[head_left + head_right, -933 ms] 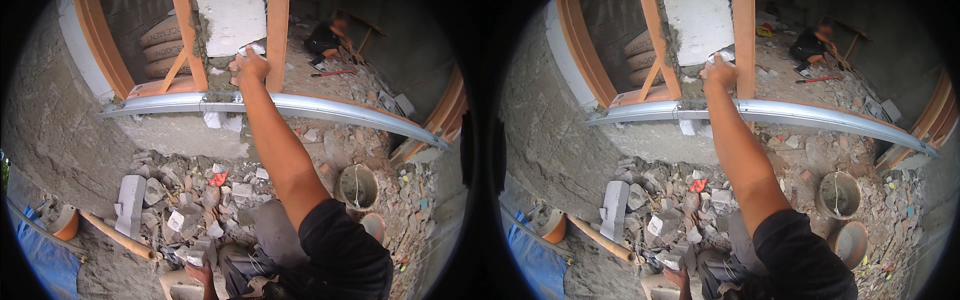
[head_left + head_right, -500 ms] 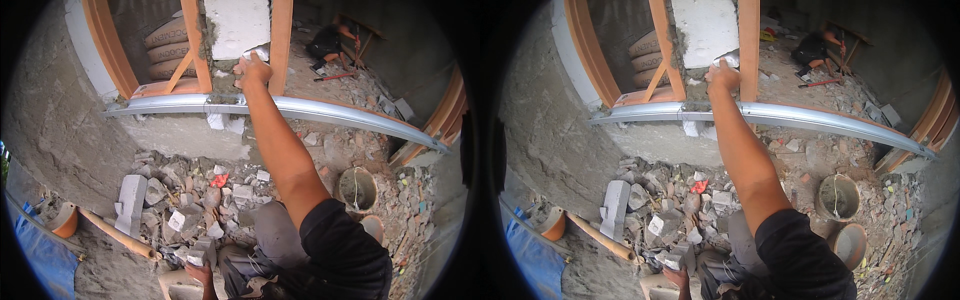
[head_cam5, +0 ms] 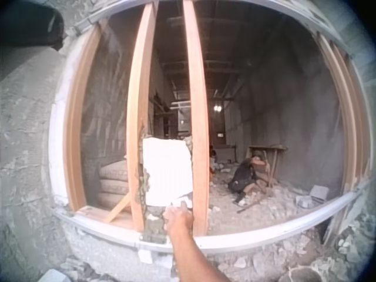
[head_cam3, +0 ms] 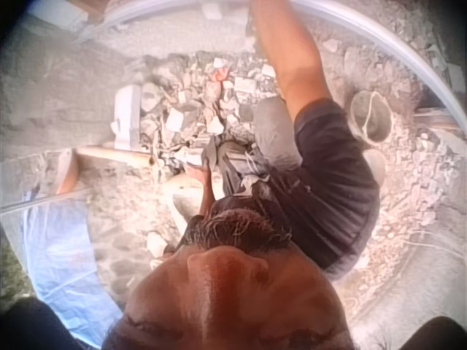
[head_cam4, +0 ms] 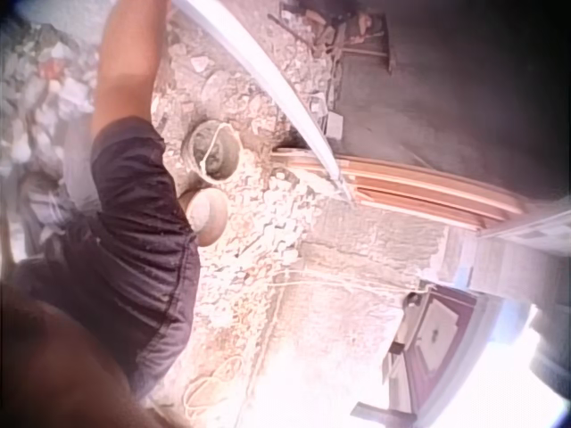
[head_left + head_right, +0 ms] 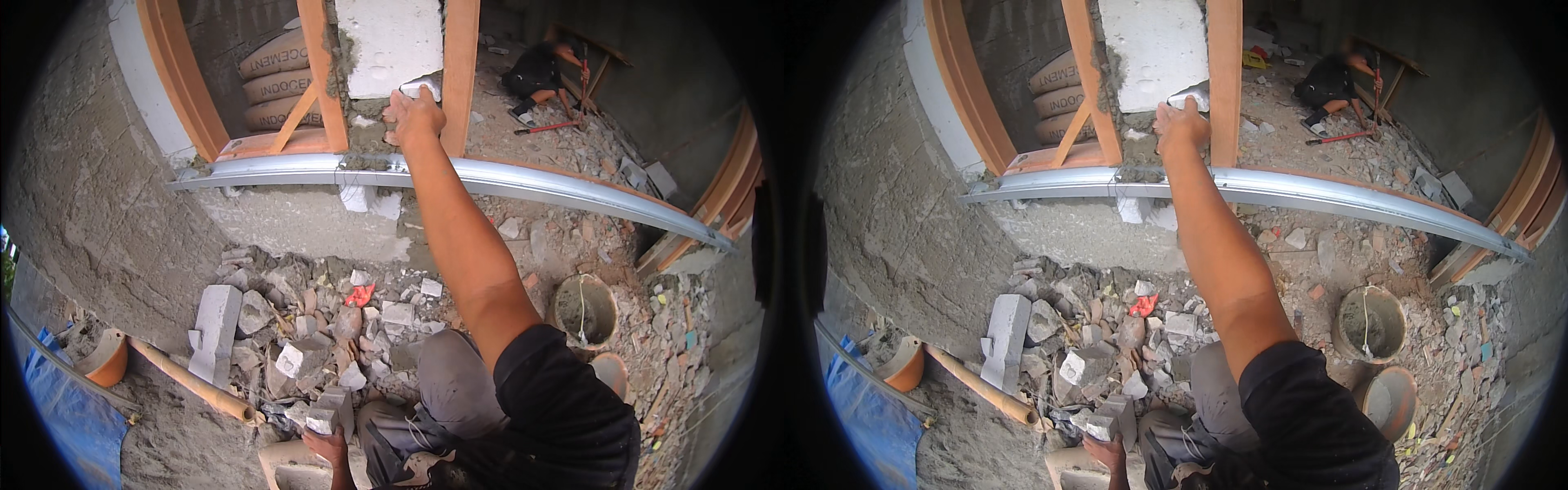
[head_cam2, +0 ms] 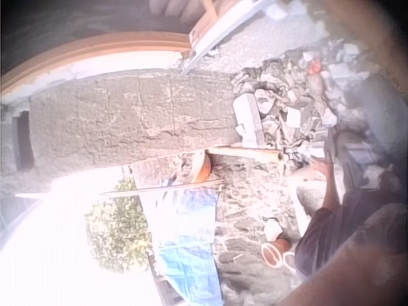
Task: The person scoops mortar from a bucket with a trowel and applies it to a white block positioned between wooden studs. The person repeatedly smooths the mortar around the block and along a horizontal metal rail, then places a smaller block into the gap.
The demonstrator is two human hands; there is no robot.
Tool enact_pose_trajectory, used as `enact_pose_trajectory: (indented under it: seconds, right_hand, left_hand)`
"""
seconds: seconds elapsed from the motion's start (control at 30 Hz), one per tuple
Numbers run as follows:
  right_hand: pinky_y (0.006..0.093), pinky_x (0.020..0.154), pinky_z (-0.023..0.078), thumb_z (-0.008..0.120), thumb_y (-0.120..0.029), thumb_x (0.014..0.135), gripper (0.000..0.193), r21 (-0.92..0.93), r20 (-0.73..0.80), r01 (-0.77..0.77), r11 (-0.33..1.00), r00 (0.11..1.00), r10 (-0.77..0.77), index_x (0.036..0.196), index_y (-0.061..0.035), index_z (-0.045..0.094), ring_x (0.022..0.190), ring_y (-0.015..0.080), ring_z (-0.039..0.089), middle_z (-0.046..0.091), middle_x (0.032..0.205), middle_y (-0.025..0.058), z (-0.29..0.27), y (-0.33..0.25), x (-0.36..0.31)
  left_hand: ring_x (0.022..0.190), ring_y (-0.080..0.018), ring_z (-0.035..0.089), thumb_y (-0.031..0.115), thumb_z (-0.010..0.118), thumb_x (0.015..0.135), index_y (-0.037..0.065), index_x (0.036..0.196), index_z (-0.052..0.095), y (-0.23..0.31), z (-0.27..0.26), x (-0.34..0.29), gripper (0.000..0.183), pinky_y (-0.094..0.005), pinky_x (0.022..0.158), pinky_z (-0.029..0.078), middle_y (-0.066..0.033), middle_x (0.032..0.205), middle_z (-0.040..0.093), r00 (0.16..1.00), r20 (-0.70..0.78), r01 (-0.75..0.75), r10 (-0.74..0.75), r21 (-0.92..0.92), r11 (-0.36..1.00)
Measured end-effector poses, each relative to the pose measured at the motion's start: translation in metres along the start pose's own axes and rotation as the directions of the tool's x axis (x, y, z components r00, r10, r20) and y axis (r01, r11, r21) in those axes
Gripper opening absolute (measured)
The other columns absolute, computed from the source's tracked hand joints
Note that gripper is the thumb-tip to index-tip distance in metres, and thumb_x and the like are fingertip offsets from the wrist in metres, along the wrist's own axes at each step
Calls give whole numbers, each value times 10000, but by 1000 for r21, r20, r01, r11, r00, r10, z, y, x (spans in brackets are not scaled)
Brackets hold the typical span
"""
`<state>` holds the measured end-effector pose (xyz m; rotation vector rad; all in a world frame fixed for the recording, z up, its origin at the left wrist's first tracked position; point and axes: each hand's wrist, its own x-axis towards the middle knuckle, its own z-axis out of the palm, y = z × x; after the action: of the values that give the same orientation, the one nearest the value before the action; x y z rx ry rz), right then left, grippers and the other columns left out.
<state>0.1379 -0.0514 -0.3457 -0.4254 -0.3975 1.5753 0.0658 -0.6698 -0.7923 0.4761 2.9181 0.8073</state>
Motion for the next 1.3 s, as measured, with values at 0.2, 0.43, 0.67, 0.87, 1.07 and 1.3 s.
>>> enact_pose_trajectory:
  seconds: [0.2,0.43,0.67,0.87,1.07,1.3]
  right_hand:
    - [654,837,423,457,-368,1032,453,-33,-4,-17,999,1000,17,1243,32,482,1010,238,675,688,1106,177,3,-7,-11]
    - [561,899,463,458,-299,1032,453,-53,-77,37,998,996,-41,1271,86,458,1058,319,661,633,1163,267,18,-15,-42]
    - [773,1032,40,480,-437,1010,520,-31,-111,-7,999,994,3,1302,-7,459,1151,233,635,639,1277,158,21,-14,-45]
    - [736,1070,83,510,-476,991,605,19,-8,6,1000,1000,-6,1316,24,409,1148,260,628,602,1305,194,0,-8,-6]
    - [562,1048,389,589,-487,947,780,-38,24,63,997,998,-62,1309,147,316,1127,335,622,563,1272,291,-4,-8,-32]
    - [442,884,550,591,-430,961,692,76,-6,44,996,999,-44,1277,140,356,1066,342,645,559,1248,319,-2,-12,-9]
  left_hand:
    - [1293,-470,358,349,829,585,-17,1405,331,-4,3,2,1026,-564,1041,325,-292,1378,388,1000,9,1,-1,15,1000]
    - [1288,-475,359,341,833,586,-15,1399,338,-1,1,-1,1016,-563,1035,328,-282,1353,405,1000,-6,-1,1,2,1000]
    - [1283,-474,357,359,841,591,-45,1376,363,-15,9,-2,1004,-557,1050,315,-279,1307,435,999,-20,-37,38,47,998]
    - [1271,-459,364,400,827,602,-42,1378,369,-19,15,1,1003,-544,1053,308,-262,1271,450,992,-68,-103,106,59,993]
    - [1202,-461,406,394,823,589,-30,1334,402,-3,1,0,955,-545,1022,328,-246,1224,463,994,-45,-94,95,19,995]
    - [1202,-473,407,337,836,569,-10,1329,406,-7,6,2,940,-548,1030,327,-267,1236,459,994,-74,-81,78,-49,995]
